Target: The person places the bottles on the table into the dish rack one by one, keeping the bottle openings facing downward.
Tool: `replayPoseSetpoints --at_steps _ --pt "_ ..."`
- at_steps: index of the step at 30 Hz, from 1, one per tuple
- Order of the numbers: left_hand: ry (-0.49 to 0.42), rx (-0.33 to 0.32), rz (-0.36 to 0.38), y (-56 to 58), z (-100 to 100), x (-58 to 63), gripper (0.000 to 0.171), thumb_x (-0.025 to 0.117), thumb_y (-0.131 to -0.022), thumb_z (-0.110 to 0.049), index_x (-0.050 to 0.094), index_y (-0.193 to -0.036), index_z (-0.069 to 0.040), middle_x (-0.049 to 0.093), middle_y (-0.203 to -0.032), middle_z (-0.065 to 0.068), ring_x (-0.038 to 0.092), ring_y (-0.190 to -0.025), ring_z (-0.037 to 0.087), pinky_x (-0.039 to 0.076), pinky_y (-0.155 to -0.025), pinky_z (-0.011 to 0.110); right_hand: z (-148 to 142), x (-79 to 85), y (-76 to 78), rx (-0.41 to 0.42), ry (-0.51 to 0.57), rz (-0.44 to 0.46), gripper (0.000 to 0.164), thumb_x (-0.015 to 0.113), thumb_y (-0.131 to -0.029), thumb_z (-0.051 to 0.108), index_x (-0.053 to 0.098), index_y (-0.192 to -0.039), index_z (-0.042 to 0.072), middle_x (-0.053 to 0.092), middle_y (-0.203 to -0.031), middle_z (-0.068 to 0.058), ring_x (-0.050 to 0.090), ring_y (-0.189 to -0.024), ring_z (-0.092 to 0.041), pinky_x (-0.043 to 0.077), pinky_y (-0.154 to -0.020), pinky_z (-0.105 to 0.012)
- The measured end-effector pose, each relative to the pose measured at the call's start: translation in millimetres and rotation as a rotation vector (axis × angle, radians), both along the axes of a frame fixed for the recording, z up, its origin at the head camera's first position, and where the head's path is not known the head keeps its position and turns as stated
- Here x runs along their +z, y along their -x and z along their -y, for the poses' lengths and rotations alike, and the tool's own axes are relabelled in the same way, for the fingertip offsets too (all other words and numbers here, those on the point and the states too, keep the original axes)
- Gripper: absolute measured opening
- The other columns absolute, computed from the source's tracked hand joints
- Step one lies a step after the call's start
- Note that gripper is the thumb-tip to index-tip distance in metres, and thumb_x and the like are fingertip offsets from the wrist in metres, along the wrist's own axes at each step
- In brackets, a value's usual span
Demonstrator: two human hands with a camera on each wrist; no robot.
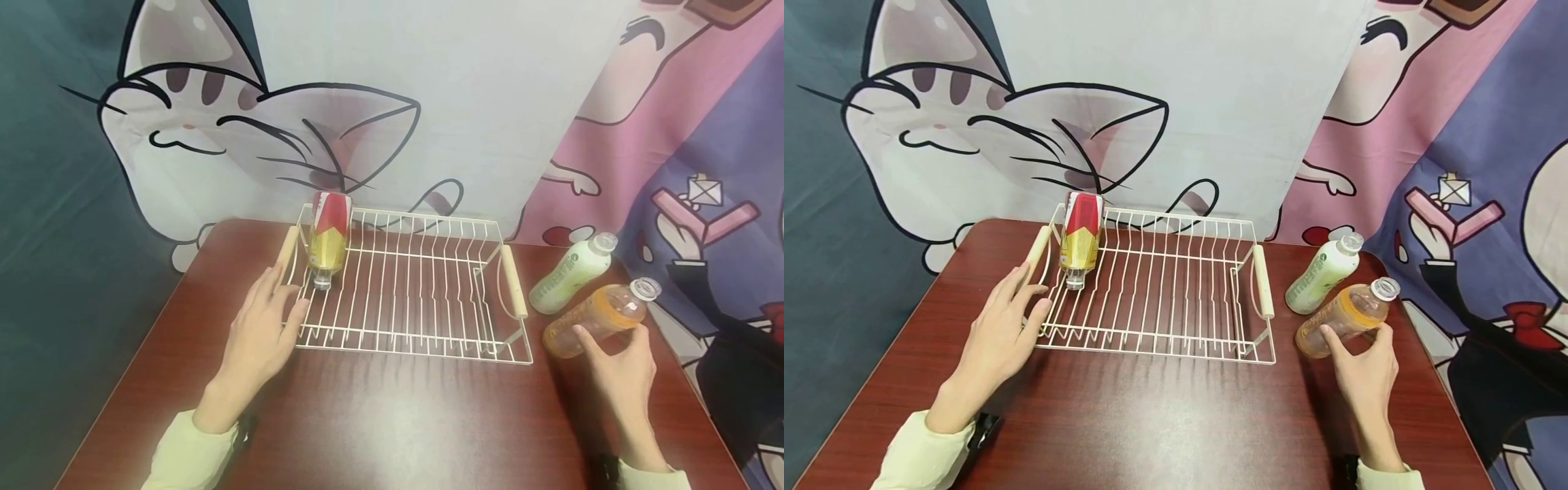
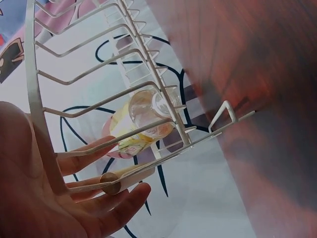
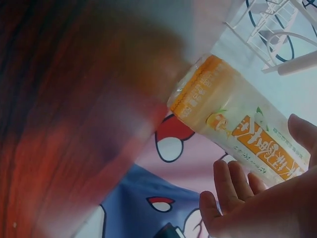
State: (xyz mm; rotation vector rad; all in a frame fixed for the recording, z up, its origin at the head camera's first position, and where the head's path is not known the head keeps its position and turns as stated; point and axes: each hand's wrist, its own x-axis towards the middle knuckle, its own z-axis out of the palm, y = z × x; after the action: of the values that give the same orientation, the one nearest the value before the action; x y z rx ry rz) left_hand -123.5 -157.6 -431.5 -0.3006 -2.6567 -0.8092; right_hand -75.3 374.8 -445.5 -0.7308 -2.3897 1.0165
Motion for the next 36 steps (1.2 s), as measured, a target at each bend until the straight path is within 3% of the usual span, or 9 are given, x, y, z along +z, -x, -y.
replayPoseSetpoints --at_steps 8,12,15,18,22,28,33,36 --pt "-0.001 -0.007 0.012 0.5 1 2.2 0.041 0.057 -0.113 -0.033 0.070 -0.132 0.001 0.040 -0.172 0.027 0.036 -0.160 0.050 0.045 -0.108 0.083 8 14.1 -4.4 -0.018 0.000 -0.091 0.078 0.088 -0.094 0.027 0.050 -0.156 0.001 0.062 -0.153 -0.026 0.055 -0.145 -0.046 0.039 -0.122 -0.056" --pt "-0.011 -0.010 -0.008 -0.3 1 2.8 0.040 0.060 -0.112 -0.032 0.070 -0.132 0.002 0.041 -0.171 0.028 0.035 -0.159 0.052 0.041 -0.111 0.082 15 17.6 -5.4 -0.040 0.023 -0.134 0.076 0.090 -0.093 0.026 0.053 -0.157 0.006 0.063 -0.152 -0.018 0.058 -0.143 -0.032 0.041 -0.123 -0.038" --pt "-0.026 -0.019 -0.046 -1.4 1 4.2 0.039 0.064 -0.109 -0.028 0.070 -0.133 0.002 0.043 -0.169 0.029 0.036 -0.159 0.051 0.036 -0.118 0.079 20 21.0 -7.0 -0.056 0.030 -0.179 0.071 0.092 -0.091 0.024 0.059 -0.153 0.014 0.066 -0.143 -0.003 0.059 -0.134 -0.013 0.041 -0.113 -0.023" --pt "-0.046 -0.036 -0.104 -3.3 -2 7.7 0.040 0.068 -0.105 -0.026 0.070 -0.133 0.003 0.047 -0.167 0.028 0.037 -0.159 0.050 0.033 -0.120 0.077 23 26.8 -9.9 -0.054 0.028 -0.238 0.065 0.094 -0.088 0.021 0.064 -0.146 0.023 0.065 -0.135 0.009 0.058 -0.126 0.000 0.040 -0.108 -0.018" --pt "-0.062 -0.085 -0.197 -6.9 -8 15.3 0.042 0.075 -0.100 -0.023 0.071 -0.132 0.004 0.054 -0.162 0.026 0.042 -0.156 0.048 0.034 -0.120 0.074 30 37.1 -13.9 -0.025 0.026 -0.302 0.067 0.094 -0.086 0.014 0.065 -0.145 0.027 0.067 -0.135 0.012 0.058 -0.126 0.002 0.040 -0.110 -0.018" --pt "-0.055 -0.167 -0.308 -13.2 -20 26.0 0.045 0.080 -0.095 -0.021 0.071 -0.132 0.004 0.062 -0.154 0.024 0.052 -0.148 0.047 0.042 -0.115 0.071 46 52.3 -18.8 0.015 -0.005 -0.359 0.071 0.095 -0.080 0.008 0.068 -0.145 0.020 0.064 -0.131 0.022 0.057 -0.128 0.003 0.038 -0.113 -0.018" --pt "-0.048 -0.221 -0.402 -15.2 -29 30.3 0.047 0.075 -0.099 -0.028 0.071 -0.134 0.003 0.066 -0.150 0.023 0.058 -0.142 0.047 0.046 -0.113 0.068 56 60.3 -18.8 0.085 -0.113 -0.462 0.069 0.096 -0.072 0.001 0.073 -0.137 0.001 0.061 -0.124 0.034 0.056 -0.123 0.008 0.038 -0.108 -0.017" --pt "-0.043 -0.247 -0.452 -15.7 -33 31.6 0.048 0.068 -0.105 -0.036 0.071 -0.133 0.003 0.067 -0.147 0.024 0.062 -0.136 0.049 0.047 -0.113 0.066 59 62.6 -16.9 0.145 -0.193 -0.553 0.070 0.097 -0.071 0.013 0.072 -0.133 -0.008 0.064 -0.123 0.027 0.057 -0.122 0.010 0.039 -0.108 -0.015"
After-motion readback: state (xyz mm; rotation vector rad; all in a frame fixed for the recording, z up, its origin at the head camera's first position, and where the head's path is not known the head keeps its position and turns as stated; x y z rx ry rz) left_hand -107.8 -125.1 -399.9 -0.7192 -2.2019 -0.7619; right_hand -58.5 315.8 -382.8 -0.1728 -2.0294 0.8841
